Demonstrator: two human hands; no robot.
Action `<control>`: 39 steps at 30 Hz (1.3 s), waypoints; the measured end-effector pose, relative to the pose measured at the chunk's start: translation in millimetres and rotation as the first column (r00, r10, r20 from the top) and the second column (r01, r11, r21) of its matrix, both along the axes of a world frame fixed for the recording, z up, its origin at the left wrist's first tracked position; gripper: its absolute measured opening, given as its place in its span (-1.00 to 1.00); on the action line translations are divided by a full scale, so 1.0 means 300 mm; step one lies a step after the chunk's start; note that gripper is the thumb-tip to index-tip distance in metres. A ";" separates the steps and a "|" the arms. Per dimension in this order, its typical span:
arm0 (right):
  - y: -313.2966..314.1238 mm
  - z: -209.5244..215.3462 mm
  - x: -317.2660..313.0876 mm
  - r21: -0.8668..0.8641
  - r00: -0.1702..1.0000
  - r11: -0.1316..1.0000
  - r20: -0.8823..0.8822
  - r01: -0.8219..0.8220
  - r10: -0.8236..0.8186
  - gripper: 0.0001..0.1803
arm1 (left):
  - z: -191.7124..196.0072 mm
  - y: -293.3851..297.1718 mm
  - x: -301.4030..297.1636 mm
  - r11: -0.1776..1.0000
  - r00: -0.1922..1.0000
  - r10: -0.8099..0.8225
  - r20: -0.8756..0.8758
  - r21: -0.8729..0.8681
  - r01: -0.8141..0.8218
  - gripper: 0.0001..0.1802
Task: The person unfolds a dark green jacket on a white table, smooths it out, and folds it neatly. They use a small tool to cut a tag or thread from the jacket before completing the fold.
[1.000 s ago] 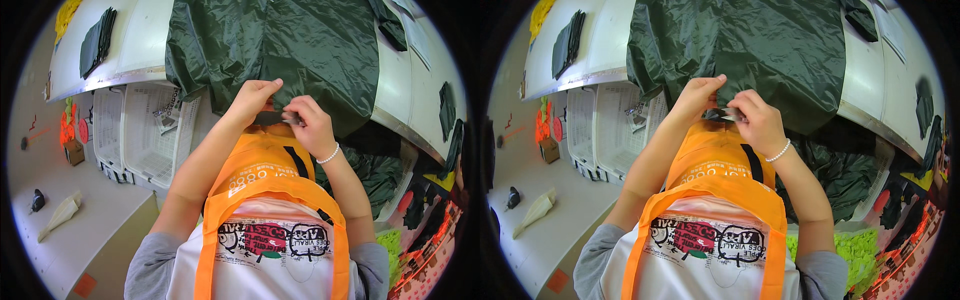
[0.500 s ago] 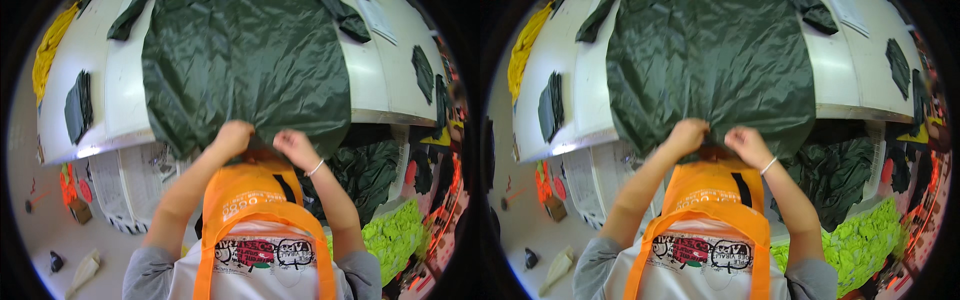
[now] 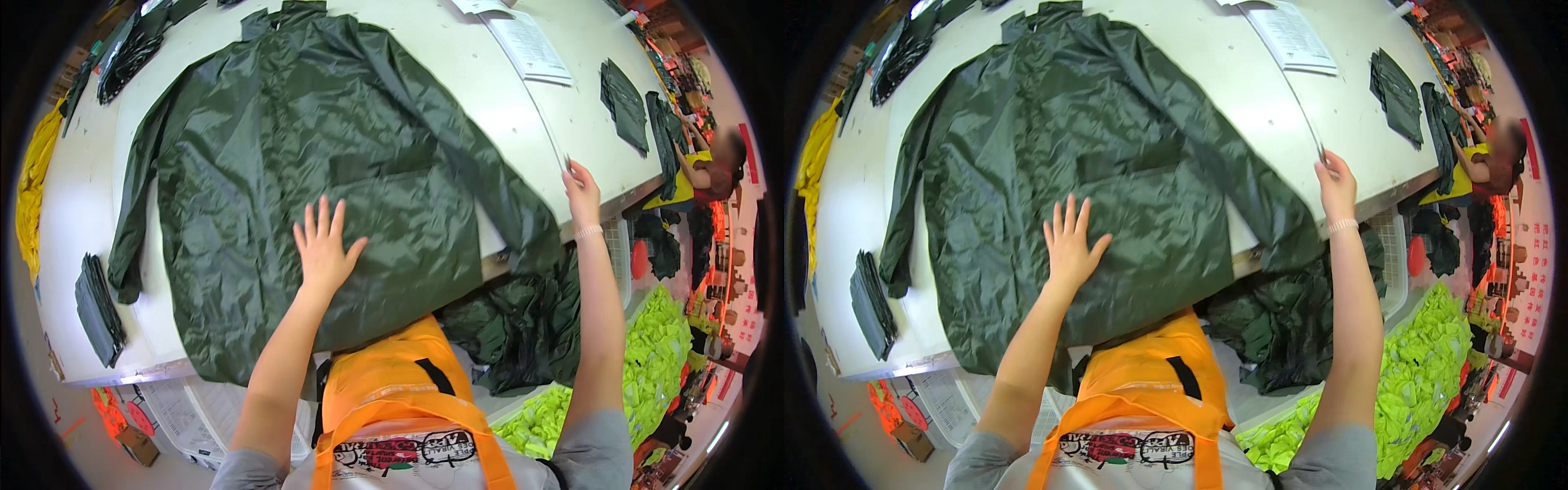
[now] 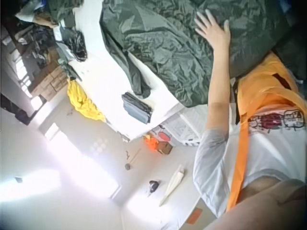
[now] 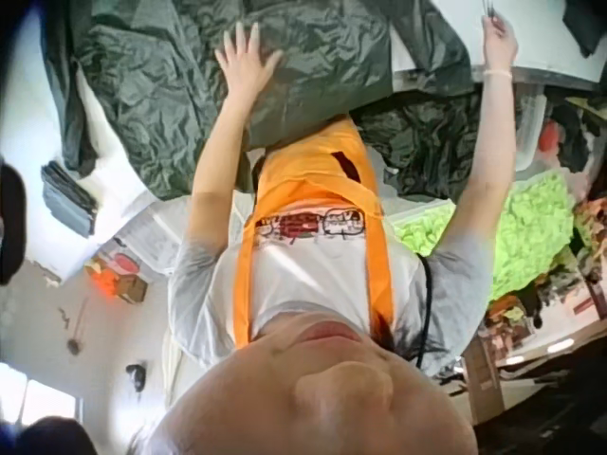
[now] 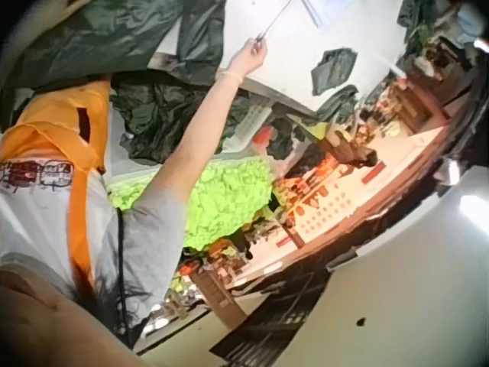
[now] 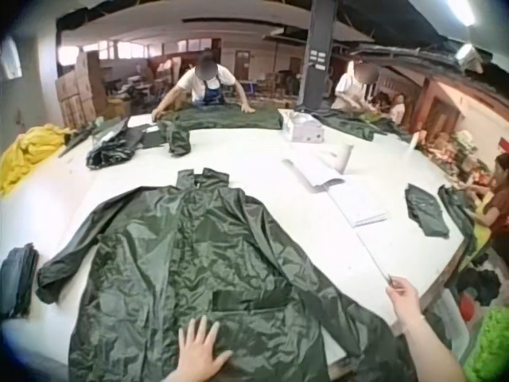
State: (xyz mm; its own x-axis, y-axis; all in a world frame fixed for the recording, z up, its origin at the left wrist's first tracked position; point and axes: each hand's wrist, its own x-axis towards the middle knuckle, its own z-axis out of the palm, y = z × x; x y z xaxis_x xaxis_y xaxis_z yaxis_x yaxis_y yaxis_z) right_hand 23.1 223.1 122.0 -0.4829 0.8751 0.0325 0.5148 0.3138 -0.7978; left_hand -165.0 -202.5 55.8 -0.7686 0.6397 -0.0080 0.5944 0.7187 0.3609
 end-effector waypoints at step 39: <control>-0.366 -0.138 0.206 -0.054 0.918 0.951 0.251 -0.304 0.308 -0.47 | 0.934 -0.339 0.280 0.135 0.175 -0.975 0.138 0.990 -0.031 -0.76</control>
State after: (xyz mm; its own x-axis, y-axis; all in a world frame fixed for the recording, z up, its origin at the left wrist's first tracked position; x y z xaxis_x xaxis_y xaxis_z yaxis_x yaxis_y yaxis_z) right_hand 85.1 113.2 80.6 -0.7178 0.6827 -0.1368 0.5806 0.4785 -0.6588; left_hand -81.0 -304.2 336.1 -0.1471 0.8367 0.5275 -0.2736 -0.5469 0.7913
